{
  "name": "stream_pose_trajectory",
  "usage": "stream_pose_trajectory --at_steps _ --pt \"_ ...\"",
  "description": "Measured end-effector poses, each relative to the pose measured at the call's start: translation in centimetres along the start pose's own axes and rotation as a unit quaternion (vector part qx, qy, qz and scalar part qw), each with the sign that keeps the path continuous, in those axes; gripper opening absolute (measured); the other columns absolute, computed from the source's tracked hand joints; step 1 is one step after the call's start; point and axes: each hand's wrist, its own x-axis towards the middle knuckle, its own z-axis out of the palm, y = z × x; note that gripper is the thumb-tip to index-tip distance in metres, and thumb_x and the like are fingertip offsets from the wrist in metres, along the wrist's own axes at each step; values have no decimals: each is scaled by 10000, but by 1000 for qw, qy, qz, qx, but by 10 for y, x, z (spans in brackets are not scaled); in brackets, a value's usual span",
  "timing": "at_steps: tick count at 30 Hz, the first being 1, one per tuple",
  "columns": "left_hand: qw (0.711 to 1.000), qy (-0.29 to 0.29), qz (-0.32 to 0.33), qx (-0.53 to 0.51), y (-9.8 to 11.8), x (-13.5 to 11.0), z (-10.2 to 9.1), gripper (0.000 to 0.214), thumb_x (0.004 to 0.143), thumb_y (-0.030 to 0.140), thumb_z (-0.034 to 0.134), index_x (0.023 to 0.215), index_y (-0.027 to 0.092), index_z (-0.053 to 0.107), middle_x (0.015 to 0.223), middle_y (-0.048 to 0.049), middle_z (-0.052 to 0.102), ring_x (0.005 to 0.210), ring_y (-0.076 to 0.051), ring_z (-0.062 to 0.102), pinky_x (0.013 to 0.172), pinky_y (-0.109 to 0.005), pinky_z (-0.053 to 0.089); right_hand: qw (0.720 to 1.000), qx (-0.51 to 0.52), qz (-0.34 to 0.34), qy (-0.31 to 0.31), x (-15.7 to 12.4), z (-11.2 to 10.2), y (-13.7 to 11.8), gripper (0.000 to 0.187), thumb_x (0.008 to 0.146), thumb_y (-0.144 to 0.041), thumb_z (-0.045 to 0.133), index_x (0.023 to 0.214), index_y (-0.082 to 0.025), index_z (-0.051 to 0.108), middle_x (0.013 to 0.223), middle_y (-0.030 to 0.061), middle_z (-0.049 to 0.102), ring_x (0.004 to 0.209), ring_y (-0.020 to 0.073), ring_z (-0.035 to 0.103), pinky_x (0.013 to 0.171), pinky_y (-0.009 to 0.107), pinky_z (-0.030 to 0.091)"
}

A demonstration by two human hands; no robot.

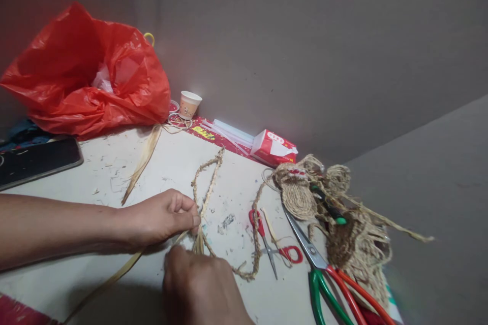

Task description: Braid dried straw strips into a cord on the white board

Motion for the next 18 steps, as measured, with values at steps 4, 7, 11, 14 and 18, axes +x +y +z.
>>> stream_pose_trajectory --at_steps 4,7,11,14,18 --pt "999 -22 31 8 2 -1 -6 170 729 265 519 606 148 515 449 82 339 423 -53 228 437 -217 165 989 146 7 4 -8 -21 1 284 639 -417 729 479 -242 572 417 -15 509 384 109 363 402 255 247" --pt "998 -26 52 -7 3 -1 -8 200 732 276 550 592 141 500 492 66 403 467 -55 304 475 -203 236 960 225 85 141 3 -46 0 289 763 -470 636 586 -243 610 501 15 547 502 164 491 478 257 382" --pt "994 -58 74 -47 1 1 -6 225 763 291 542 600 145 487 534 40 496 509 -71 417 535 -202 330 852 446 228 149 22 -50 -9 298 768 -466 653 928 -215 646 747 40 642 651 170 568 613 271 467" --pt "993 -82 83 -35 -2 2 -6 209 785 267 506 614 150 483 506 45 475 481 -73 410 514 -202 337 817 525 238 10 28 -41 -13 293 804 -456 618 811 -163 607 519 -24 502 438 90 409 466 203 380" --pt "994 -30 85 58 -2 5 -10 167 760 204 520 610 150 468 506 69 400 461 -53 289 443 -192 221 804 532 260 -52 30 -44 -5 366 777 -455 652 625 -166 486 458 -101 273 391 35 109 345 163 87"
